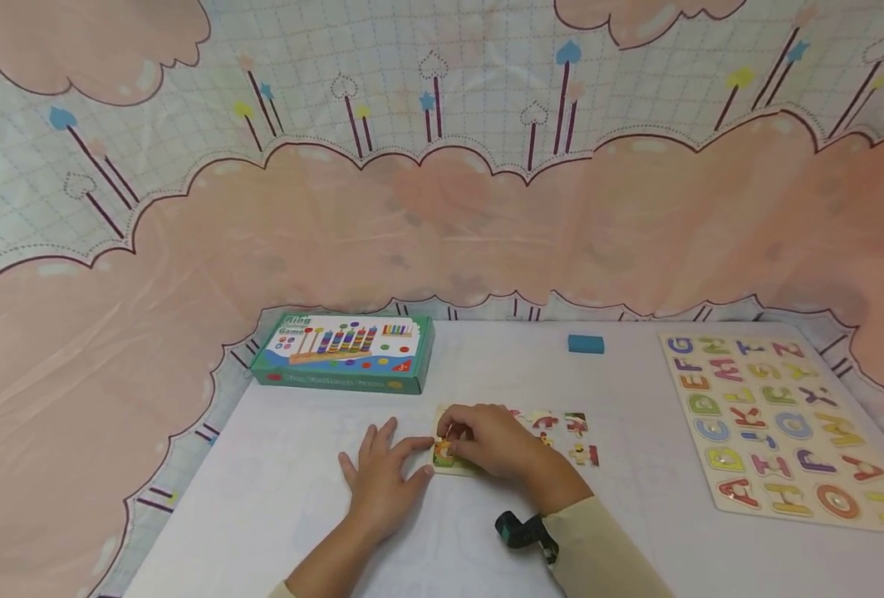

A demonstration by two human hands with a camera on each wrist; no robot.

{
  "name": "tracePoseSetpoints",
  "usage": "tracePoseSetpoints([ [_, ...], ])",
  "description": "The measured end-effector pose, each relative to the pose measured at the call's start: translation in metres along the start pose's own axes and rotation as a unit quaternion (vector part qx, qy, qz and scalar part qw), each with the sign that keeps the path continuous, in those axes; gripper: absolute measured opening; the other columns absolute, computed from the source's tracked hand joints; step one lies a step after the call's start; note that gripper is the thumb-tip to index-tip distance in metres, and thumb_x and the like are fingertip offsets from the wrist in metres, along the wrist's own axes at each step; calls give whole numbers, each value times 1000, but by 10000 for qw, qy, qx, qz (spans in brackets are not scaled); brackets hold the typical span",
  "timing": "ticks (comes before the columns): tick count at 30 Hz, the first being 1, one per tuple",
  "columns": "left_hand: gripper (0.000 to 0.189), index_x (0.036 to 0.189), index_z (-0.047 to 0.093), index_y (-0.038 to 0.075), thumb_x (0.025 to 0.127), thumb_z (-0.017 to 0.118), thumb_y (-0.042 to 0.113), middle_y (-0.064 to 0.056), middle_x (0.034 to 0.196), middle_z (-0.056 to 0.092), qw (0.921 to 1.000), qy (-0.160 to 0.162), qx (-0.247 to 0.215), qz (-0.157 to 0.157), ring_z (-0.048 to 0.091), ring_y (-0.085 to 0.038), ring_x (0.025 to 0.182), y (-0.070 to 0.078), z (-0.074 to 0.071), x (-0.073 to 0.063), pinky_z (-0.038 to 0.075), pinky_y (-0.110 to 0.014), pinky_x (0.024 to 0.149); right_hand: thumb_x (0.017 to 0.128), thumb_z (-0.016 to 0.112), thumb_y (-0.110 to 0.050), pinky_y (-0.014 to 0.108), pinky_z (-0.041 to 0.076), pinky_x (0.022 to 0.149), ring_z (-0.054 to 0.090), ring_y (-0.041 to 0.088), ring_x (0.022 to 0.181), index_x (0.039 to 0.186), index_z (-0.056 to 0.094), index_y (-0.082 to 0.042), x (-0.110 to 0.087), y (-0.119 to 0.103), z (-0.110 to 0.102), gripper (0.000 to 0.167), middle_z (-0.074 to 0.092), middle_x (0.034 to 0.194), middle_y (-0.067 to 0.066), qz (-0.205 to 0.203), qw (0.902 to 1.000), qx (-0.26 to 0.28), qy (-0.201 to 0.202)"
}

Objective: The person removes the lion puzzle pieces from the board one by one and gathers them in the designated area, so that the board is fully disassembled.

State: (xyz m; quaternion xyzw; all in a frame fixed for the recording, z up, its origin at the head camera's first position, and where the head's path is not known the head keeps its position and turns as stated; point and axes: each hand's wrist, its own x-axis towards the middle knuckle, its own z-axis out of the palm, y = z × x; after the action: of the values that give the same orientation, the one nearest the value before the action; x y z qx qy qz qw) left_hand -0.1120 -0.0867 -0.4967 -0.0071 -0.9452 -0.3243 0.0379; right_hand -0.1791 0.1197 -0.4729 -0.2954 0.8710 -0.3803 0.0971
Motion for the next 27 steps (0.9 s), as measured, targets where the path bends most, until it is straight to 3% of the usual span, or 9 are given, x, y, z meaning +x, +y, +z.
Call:
tracePoseSetpoints([
  [9, 29, 121, 79, 26, 92, 80, 24, -20, 165, 39, 10000, 2, 48, -33, 14, -52, 159, 0, 2, 1, -13, -83, 112, 99, 69, -3, 27, 53, 71, 61, 16, 84, 109, 71, -20, -13, -2, -14, 19, 66, 93, -7, 309, 9974, 636, 147],
  [21, 30, 122, 79, 25, 92, 80, 22, -21, 166, 38, 10000, 15, -41, -65, 13, -51, 159, 2, 0, 0, -15, -82, 113, 97, 70, -1, 27, 52, 75, 60, 15, 87, 105, 71, -15, -34, 7, -30, 16, 65, 90, -7, 167, 9975, 611, 308],
  [27, 31, 124, 79, 24, 92, 80, 22, -21, 166, 38, 10000, -16, 35, -35, 13, -51, 159, 4, -1, 0, -14, -83, 113, 97, 74, -3, 26, 51, 75, 58, 18, 90, 105, 71, -16, -46, 12, -39, 16, 64, 92, -5, 466, 9968, 586, 276],
])
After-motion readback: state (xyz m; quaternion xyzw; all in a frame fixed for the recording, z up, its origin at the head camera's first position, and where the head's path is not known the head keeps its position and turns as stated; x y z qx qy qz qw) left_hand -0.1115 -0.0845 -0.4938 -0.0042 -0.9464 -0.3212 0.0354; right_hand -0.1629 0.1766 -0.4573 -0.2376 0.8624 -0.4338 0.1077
